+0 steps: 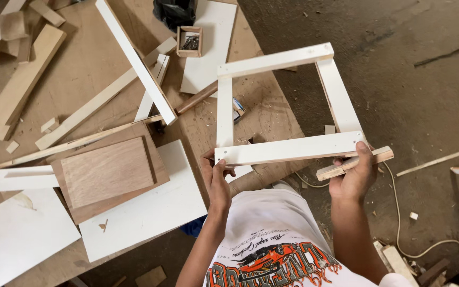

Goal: The person sands the surfaces and edges of several small wooden strips by hand with a piece of sandpaper and then begins fitting them together to form a rectangular frame on a workbench.

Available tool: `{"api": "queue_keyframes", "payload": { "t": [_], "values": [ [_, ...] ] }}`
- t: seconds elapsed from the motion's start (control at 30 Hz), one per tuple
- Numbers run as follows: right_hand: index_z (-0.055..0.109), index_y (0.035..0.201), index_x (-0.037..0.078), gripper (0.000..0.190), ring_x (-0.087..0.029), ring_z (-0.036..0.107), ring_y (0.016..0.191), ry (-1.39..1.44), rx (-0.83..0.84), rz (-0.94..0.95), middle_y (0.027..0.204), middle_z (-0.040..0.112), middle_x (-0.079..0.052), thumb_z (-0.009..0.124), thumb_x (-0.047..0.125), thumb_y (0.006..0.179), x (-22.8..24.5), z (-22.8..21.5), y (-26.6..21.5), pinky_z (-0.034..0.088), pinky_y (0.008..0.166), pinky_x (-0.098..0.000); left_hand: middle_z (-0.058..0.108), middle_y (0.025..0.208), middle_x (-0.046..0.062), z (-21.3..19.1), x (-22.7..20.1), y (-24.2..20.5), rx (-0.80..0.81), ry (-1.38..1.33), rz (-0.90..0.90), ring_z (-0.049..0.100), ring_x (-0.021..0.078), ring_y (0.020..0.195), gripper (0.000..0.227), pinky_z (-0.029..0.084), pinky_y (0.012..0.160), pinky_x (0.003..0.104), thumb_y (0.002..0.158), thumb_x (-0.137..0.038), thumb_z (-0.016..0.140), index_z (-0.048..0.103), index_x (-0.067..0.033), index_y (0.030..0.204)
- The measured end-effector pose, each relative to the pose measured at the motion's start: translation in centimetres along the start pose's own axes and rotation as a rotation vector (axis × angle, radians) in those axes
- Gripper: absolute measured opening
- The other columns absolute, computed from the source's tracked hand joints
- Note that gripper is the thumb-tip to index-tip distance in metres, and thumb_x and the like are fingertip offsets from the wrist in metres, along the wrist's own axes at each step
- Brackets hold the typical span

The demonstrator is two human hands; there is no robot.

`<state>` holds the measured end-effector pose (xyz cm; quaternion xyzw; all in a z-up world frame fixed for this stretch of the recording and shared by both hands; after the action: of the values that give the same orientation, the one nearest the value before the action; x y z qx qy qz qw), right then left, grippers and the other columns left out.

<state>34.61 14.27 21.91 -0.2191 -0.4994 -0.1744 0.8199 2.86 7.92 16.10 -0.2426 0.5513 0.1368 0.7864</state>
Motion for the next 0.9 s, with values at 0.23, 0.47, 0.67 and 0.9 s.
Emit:
{"api": "queue_keyframes", "payload": {
  "t": [0.23, 0.47, 0.67, 0.9],
  "values": [
    [0.059, 0.116, 0.006, 0.033, -0.011, 0.060, 0.075, 0.035, 0.087, -0.080, 0.095, 0.061, -0.005, 0.069, 0.027, 0.093, -0.6, 0.1, -2.6, 0.049, 0.056, -0.0242, 0.053, 0.114, 0.018, -2.5, -2.1, 0.5, 0.000, 0.035, 0.026, 0.061, 0.0208, 0.088, 0.042, 0.059, 0.070, 0.033, 0.086, -0.010, 0.045, 0.042, 0.0002, 0.127],
    [0.059, 0.112, 0.002, 0.032, -0.012, 0.057, 0.068, 0.132, 0.368, -0.118, 0.090, 0.060, -0.006, 0.070, 0.028, 0.095, -2.0, 4.6, -4.4, 0.049, 0.054, -0.0244, 0.052, 0.134, 0.025, -6.7, -5.9, 0.1, -0.035, 0.355, 0.354, 0.059, 0.0326, 0.121, 0.061, 0.054, 0.100, 0.048, 0.100, -0.028, 0.054, 0.034, 0.0018, 0.149],
    [0.056, 0.125, 0.004, 0.043, -0.010, 0.058, 0.075, 0.177, 0.377, -0.026, 0.093, 0.059, -0.005, 0.065, 0.028, 0.090, -2.1, 9.4, -5.7, 0.048, 0.057, -0.0241, 0.023, 0.163, 0.024, -3.0, -13.1, -3.9, -0.189, 1.252, 0.971, 0.019, 0.0389, 0.155, 0.104, 0.031, 0.122, 0.064, 0.085, -0.062, 0.075, 0.021, -0.0189, 0.163],
    [0.055, 0.132, 0.004, 0.052, -0.009, 0.062, 0.078, 0.031, 0.503, 0.129, 0.098, 0.062, -0.005, 0.063, 0.028, 0.086, -4.3, 11.8, -6.2, 0.051, 0.056, -0.0235, 0.065, 0.104, 0.007, 3.9, -7.8, -3.3, 0.341, 1.227, 0.696, 0.067, 0.0238, 0.081, 0.085, 0.057, 0.072, 0.043, 0.091, -0.045, 0.078, 0.034, -0.0290, 0.162]
  ]
}}
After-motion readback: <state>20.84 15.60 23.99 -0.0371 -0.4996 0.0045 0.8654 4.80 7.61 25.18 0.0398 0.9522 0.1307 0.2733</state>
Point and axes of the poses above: each hand's wrist, its own y-axis towards the middle knuckle, its own z-axis out of the palm, x = y × z, the point moved 5 cm from there along y, towards the middle knuckle
